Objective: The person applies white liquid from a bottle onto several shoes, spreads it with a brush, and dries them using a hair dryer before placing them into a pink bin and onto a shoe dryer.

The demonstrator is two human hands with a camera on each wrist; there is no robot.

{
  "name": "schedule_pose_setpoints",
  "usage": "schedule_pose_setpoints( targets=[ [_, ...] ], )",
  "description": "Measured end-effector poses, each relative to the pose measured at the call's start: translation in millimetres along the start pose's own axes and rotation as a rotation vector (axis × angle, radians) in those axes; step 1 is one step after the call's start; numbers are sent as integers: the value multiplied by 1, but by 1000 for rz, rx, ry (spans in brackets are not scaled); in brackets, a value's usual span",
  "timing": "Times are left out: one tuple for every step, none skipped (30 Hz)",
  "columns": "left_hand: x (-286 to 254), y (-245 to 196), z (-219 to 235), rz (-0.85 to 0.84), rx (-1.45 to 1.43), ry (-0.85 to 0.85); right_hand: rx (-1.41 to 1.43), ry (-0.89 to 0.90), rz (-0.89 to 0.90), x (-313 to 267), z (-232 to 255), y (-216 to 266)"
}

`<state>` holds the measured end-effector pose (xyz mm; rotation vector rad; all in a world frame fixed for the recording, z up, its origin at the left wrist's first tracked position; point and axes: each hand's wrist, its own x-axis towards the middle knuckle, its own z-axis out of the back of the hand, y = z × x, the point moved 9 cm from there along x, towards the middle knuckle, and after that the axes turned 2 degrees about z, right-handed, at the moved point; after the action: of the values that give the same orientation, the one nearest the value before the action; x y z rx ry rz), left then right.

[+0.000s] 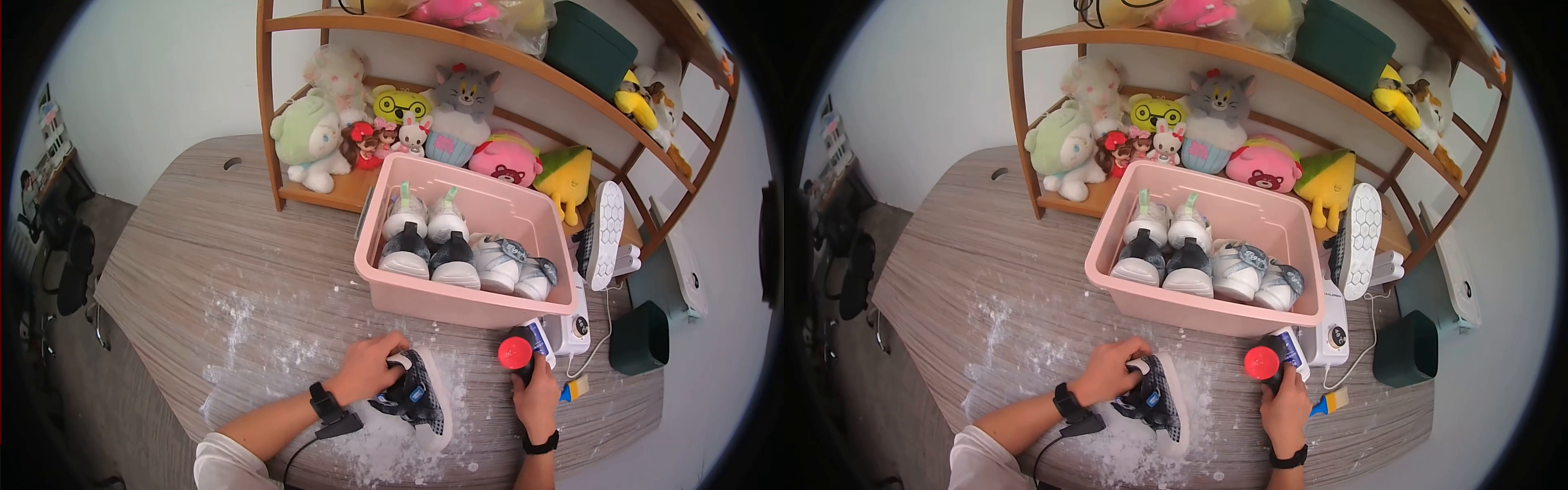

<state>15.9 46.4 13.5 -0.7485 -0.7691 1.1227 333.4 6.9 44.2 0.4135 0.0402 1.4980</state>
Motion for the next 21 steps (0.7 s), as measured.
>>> schedule_pose_setpoints(
  targets=[
    [0, 3, -1, 30, -17, 10, 7, 6, -15, 1, 1, 0],
    [0, 7, -3, 61, -36, 22, 13, 13, -30, 1, 3, -1],
    [0, 11, -6, 63, -38, 26, 11, 17, -34, 1, 6, 1],
    [1, 20, -6, 91, -127, 2, 2, 40, -48, 1, 7, 3],
    [3, 25, -4, 116, -214, -26, -6, 60, -59, 2, 7, 5],
    [3, 24, -2, 110, -212, -29, -5, 54, -57, 2, 8, 5],
    [3, 27, 0, 157, -293, -23, 13, 49, -39, 1, 7, 6],
    [5, 30, 2, 202, -375, -17, 30, 43, -20, 1, 7, 7],
    [6, 31, 3, 191, -372, -18, 30, 31, -20, 1, 7, 6],
    [7, 32, 5, 166, -435, -49, 44, 33, -12, 1, 6, 5],
    [8, 33, 9, 143, -500, -79, 57, 37, -6, 1, 5, 5],
    [9, 33, 10, 136, -503, -75, 52, 31, -9, 1, 7, 5],
    [8, 36, 9, 182, -610, -56, 53, 44, 2, 1, 8, 6],
    [7, 38, 6, 227, -716, -36, 54, 56, 14, 1, 10, 8],
    [8, 38, 6, 221, -718, -34, 50, 50, 13, 0, 14, 7],
    [7, 40, 3, 245, -778, -24, 72, 51, 28, -1, 18, 9],
    [7, 42, 0, 265, -835, -17, 97, 48, 46, -1, 24, 13],
    [8, 43, 0, 254, -834, -20, 98, 39, 51, -1, 31, 18],
    [8, 43, 0, 223, -770, -30, 92, -5, 102, -2, 43, 29],
    [8, 42, 2, 193, -707, -40, 87, -48, 152, -3, 53, 39],
    [8, 41, 3, 185, -705, -44, 87, -55, 157, -3, 57, 46]
  ],
)
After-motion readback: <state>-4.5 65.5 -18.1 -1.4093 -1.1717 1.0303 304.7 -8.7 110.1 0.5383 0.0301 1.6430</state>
